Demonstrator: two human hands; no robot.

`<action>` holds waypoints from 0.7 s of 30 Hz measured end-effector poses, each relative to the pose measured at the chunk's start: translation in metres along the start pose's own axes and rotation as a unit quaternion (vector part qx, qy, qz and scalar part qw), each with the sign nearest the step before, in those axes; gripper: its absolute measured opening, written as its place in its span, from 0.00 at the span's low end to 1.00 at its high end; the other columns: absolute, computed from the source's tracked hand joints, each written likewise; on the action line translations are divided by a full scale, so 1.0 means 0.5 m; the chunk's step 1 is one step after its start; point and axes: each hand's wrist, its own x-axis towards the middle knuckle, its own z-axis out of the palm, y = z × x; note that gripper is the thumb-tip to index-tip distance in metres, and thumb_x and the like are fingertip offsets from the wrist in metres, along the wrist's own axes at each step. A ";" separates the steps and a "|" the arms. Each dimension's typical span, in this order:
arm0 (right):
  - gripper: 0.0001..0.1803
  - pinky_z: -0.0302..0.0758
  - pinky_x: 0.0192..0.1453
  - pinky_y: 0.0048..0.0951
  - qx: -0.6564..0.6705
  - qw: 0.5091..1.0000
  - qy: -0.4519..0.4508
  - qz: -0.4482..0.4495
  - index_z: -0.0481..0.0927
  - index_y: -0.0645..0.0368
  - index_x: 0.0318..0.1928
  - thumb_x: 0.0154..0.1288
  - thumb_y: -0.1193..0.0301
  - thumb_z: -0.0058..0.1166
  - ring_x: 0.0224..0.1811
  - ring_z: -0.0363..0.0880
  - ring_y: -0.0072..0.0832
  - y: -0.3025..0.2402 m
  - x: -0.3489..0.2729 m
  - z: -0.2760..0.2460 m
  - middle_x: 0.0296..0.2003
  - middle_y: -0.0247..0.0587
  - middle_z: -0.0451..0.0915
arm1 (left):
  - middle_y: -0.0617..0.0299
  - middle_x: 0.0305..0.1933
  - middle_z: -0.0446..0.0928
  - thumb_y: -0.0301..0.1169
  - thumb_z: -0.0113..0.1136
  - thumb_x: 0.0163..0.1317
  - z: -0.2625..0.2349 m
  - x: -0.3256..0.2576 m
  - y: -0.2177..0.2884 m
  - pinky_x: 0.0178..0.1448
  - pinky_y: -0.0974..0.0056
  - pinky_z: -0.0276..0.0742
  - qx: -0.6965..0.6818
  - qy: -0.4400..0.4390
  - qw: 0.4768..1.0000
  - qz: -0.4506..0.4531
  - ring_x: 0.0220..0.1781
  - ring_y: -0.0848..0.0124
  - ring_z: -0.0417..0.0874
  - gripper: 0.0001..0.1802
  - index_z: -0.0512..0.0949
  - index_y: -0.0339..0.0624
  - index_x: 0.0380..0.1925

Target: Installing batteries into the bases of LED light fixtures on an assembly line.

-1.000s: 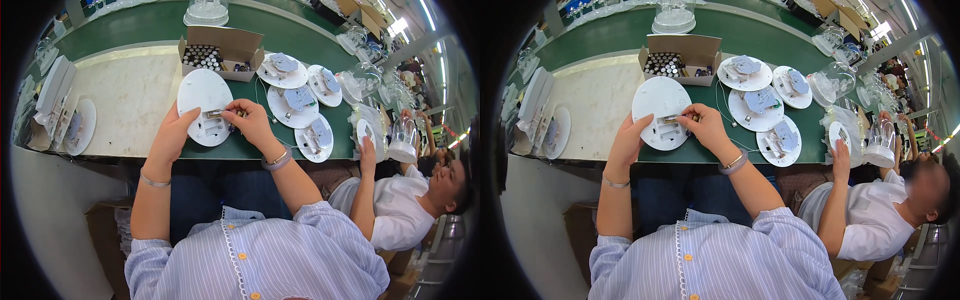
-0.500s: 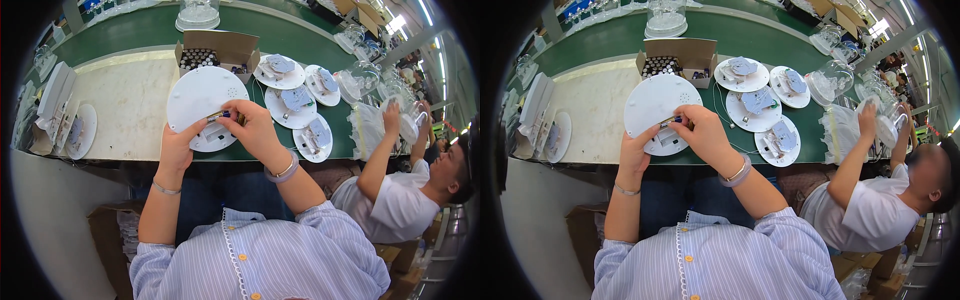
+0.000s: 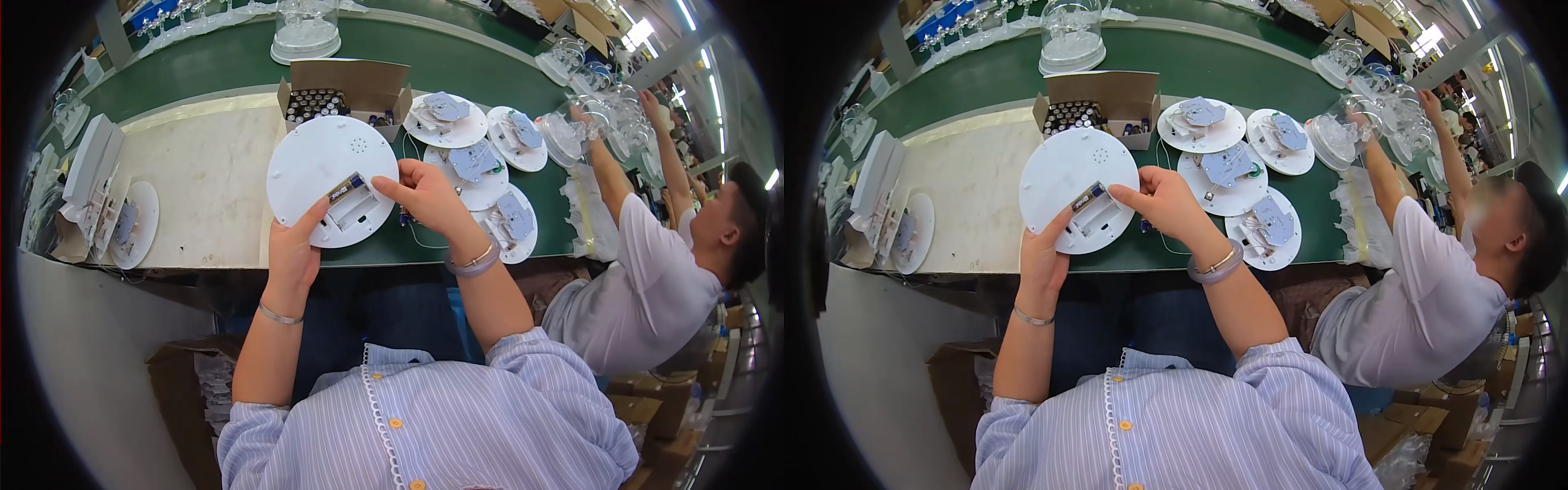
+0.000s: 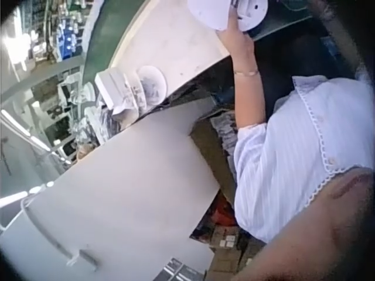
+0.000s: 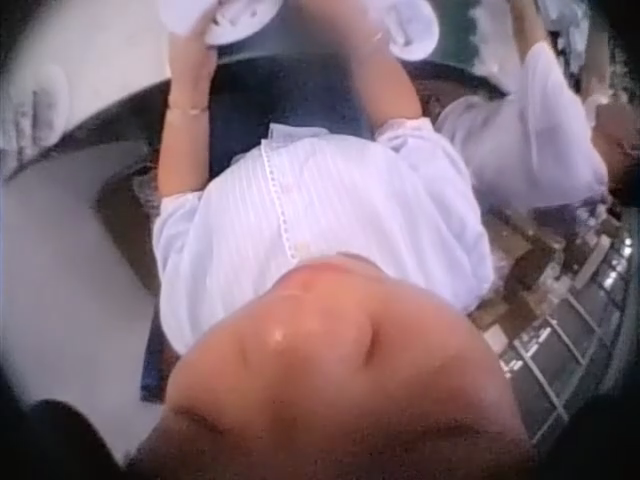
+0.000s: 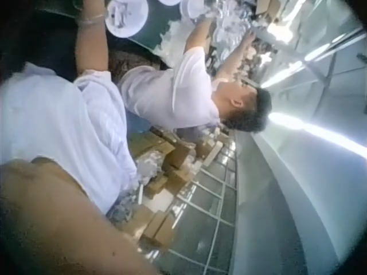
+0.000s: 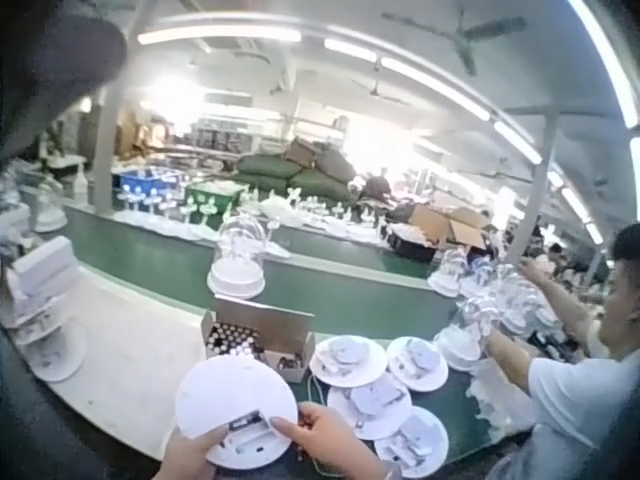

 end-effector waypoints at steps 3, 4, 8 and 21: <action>0.19 0.62 0.18 0.16 -0.007 1.000 0.002 0.028 0.75 0.66 0.29 0.50 0.59 0.59 0.17 0.66 0.14 0.005 0.004 0.000 0.20 0.33 0.74 | 0.56 0.47 0.71 0.21 0.59 0.49 -0.008 0.012 -0.004 0.52 0.67 0.67 0.082 0.003 0.997 0.002 0.49 0.69 0.72 0.23 0.66 0.34 0.47; 0.19 0.63 0.21 0.16 -0.030 0.998 -0.005 0.052 0.75 0.66 0.31 0.51 0.59 0.58 0.19 0.67 0.14 -0.001 0.003 0.000 0.21 0.32 0.74 | 0.56 0.46 0.72 0.22 0.60 0.48 -0.010 0.015 -0.005 0.51 0.68 0.67 0.131 0.006 0.991 0.009 0.47 0.70 0.72 0.23 0.68 0.33 0.46; 0.19 0.63 0.21 0.16 -0.078 0.991 -0.011 0.110 0.76 0.65 0.31 0.53 0.58 0.56 0.20 0.67 0.14 0.023 0.015 0.001 0.21 0.32 0.74 | 0.56 0.44 0.73 0.23 0.61 0.47 -0.008 0.023 -0.013 0.49 0.69 0.69 0.189 0.006 0.981 0.045 0.45 0.71 0.74 0.22 0.69 0.32 0.45; 0.21 0.62 0.20 0.15 -0.055 0.989 -0.031 0.135 0.77 0.63 0.26 0.48 0.55 0.60 0.17 0.66 0.15 0.051 0.034 0.002 0.18 0.32 0.73 | 0.56 0.41 0.75 0.22 0.61 0.47 -0.026 0.024 -0.006 0.45 0.70 0.71 0.246 -0.030 0.968 0.045 0.42 0.71 0.75 0.20 0.70 0.31 0.42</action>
